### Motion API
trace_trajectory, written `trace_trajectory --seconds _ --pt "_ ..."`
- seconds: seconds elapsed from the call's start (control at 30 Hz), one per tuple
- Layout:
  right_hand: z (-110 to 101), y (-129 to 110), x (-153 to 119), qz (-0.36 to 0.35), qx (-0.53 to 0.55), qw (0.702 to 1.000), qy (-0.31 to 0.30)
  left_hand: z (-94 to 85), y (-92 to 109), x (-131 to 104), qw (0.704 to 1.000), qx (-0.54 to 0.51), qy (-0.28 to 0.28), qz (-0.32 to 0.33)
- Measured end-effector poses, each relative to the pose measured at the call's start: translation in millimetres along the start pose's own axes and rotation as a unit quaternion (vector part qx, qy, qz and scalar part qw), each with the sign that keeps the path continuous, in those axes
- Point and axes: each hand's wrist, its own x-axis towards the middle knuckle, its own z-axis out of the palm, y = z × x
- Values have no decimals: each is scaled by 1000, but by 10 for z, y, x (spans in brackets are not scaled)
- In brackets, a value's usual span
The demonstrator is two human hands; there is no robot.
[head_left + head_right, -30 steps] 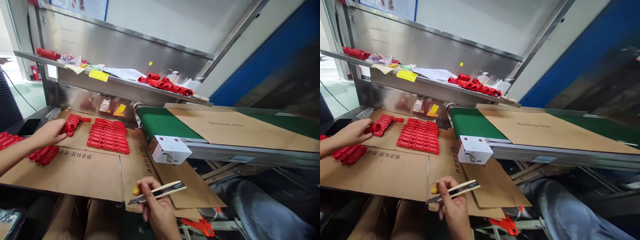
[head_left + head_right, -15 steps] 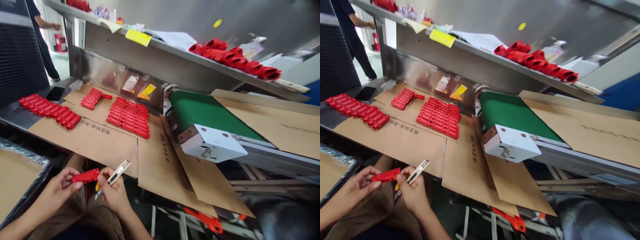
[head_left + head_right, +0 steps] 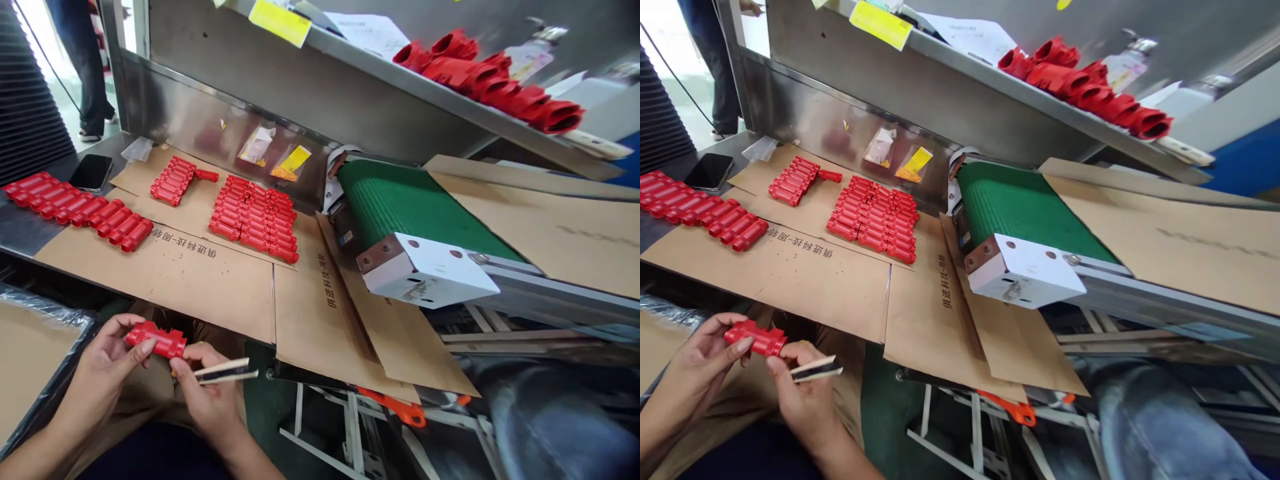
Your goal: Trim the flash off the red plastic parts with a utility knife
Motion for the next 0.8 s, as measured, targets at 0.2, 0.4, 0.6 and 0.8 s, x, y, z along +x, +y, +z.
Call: trace_trajectory --seconds 0.2,0.4,0.6,0.8 --pt "-147 53 28 -219 -157 959 -85 210 4 -51 990 -100 40 -91" --pt "-597 -105 25 -213 -60 970 -103 96 57 -75 969 -181 18 -167" --pt "-529 -81 38 -211 76 967 -118 190 93 -93 968 -177 -31 -177" --pt "-468 -60 84 -247 62 960 -114 260 143 -156 972 -168 -29 -161"
